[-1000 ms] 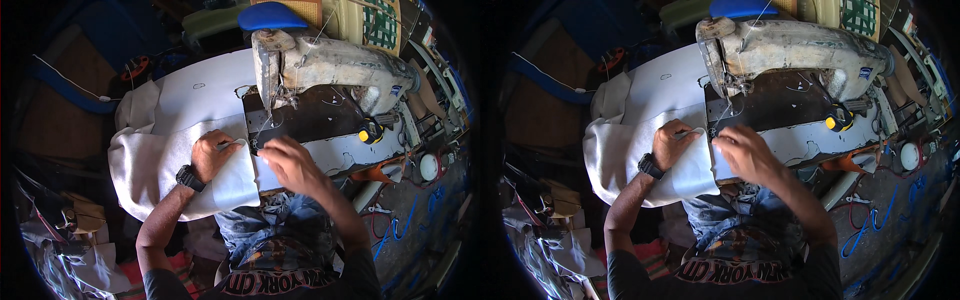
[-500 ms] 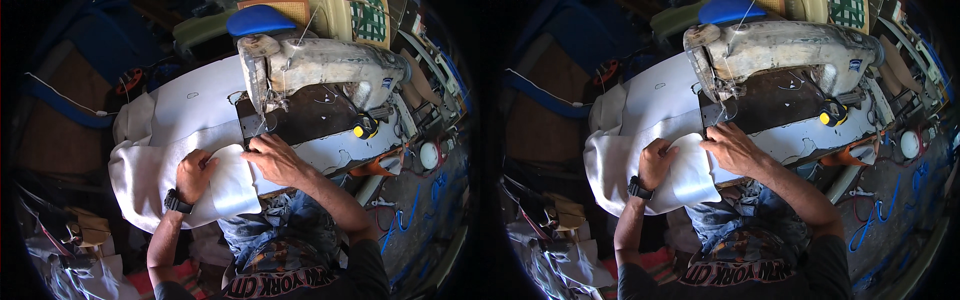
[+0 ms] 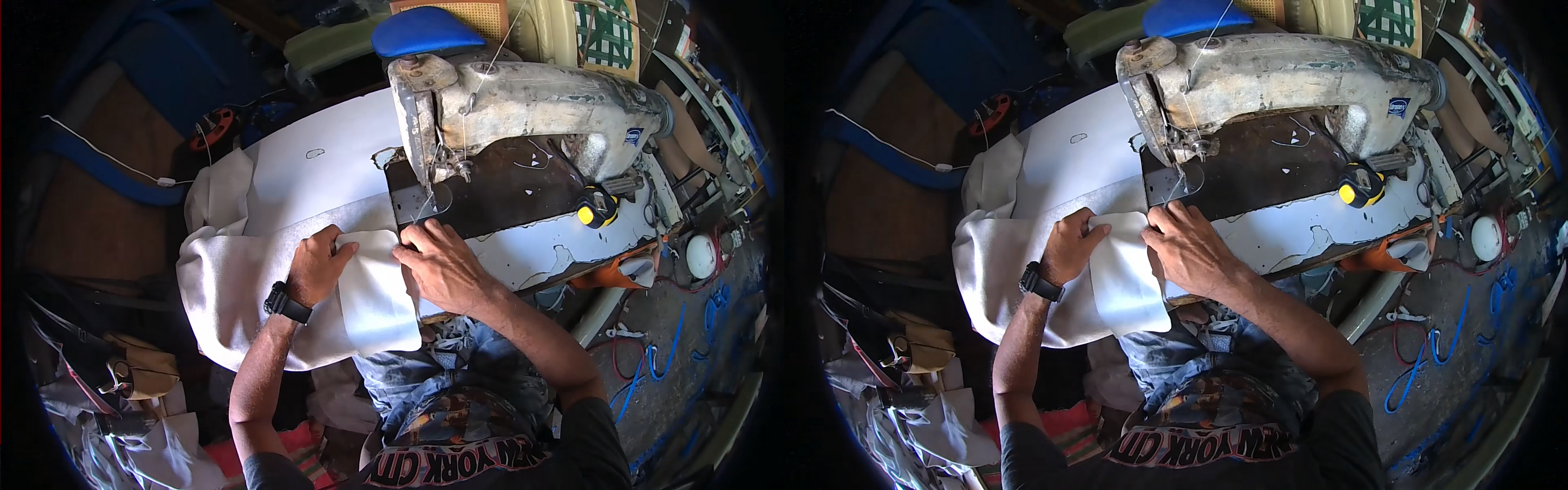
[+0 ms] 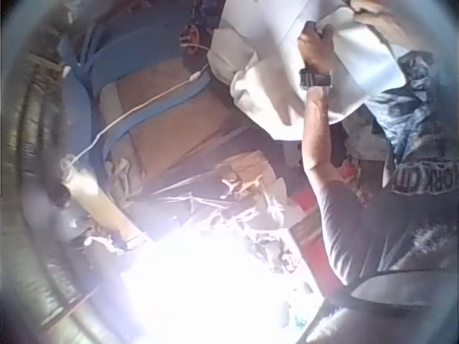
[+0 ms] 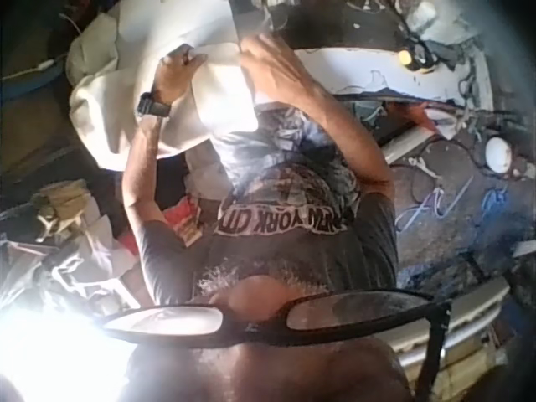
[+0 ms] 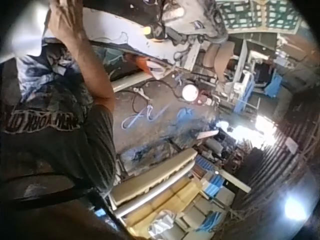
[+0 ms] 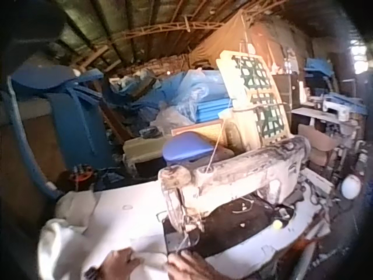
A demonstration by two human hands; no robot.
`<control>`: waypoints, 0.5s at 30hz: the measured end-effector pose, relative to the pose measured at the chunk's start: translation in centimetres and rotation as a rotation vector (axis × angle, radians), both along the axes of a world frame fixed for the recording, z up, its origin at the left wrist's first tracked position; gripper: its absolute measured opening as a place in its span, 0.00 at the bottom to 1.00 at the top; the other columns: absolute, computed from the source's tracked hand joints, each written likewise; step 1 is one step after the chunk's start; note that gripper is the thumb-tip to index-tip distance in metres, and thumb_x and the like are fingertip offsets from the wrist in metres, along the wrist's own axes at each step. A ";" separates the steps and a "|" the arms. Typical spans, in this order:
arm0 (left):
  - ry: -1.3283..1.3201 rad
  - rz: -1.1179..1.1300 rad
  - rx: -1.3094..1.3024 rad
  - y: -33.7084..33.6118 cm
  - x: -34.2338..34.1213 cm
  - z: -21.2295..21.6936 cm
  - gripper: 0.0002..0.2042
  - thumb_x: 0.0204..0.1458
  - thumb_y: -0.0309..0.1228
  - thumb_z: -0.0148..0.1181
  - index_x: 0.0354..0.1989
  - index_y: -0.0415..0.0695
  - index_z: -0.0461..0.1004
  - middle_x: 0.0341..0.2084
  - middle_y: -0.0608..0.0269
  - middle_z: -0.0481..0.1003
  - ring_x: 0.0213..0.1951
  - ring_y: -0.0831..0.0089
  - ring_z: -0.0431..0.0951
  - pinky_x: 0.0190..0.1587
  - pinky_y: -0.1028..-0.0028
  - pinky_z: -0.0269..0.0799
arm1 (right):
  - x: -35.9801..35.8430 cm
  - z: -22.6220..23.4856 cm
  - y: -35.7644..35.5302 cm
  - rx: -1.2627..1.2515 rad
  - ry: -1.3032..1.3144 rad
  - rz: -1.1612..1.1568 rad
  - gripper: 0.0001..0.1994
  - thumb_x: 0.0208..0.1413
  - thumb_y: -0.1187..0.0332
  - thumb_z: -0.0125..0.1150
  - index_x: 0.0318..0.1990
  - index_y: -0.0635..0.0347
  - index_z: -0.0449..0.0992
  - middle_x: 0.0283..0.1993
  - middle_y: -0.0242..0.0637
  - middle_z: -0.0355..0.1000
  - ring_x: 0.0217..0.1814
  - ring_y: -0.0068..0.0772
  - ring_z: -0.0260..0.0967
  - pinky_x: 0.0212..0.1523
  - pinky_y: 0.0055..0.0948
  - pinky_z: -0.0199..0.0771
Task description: Sewing a piece of white fabric using an industrial sewing machine.
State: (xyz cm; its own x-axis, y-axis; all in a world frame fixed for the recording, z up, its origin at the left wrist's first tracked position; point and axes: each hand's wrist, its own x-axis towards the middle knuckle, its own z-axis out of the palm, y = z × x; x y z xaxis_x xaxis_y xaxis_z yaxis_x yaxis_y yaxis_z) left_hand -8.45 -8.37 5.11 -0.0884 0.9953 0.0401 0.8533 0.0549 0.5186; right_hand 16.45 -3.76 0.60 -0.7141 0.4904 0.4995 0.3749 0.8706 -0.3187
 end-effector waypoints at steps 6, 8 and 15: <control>0.031 -0.051 0.023 0.7 -0.6 -0.4 0.14 0.57 0.36 0.68 0.39 0.34 0.79 0.19 0.49 0.76 0.22 0.58 0.80 0.29 0.62 0.73 | -0.3 0.0 -0.3 0.065 -0.077 -0.010 0.13 0.56 0.69 0.64 0.47 0.66 0.81 0.61 0.40 0.70 0.55 0.41 0.64 0.55 0.42 0.69; 0.065 -0.065 0.029 0.8 -0.3 -0.2 0.15 0.57 0.36 0.69 0.38 0.34 0.79 0.20 0.49 0.76 0.23 0.57 0.80 0.30 0.61 0.74 | -0.2 -0.1 -0.2 0.049 -0.088 -0.002 0.12 0.56 0.70 0.64 0.46 0.66 0.80 0.63 0.40 0.70 0.56 0.42 0.65 0.57 0.42 0.69; 0.066 -0.025 -0.009 -0.8 0.0 0.3 0.14 0.57 0.35 0.69 0.37 0.34 0.78 0.19 0.49 0.76 0.22 0.58 0.78 0.28 0.61 0.71 | -0.8 0.1 0.2 0.070 -0.068 0.031 0.11 0.56 0.70 0.63 0.44 0.68 0.79 0.55 0.48 0.75 0.56 0.44 0.68 0.56 0.43 0.72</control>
State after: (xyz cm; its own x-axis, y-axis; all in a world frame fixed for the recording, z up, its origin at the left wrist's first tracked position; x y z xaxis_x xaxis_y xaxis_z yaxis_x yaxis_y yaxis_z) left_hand -8.40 -9.15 5.44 -0.0614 0.9975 0.0356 0.8867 0.0381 0.4607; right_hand 15.66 -3.55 0.68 -0.7620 0.4334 0.4812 0.3663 0.9012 -0.2317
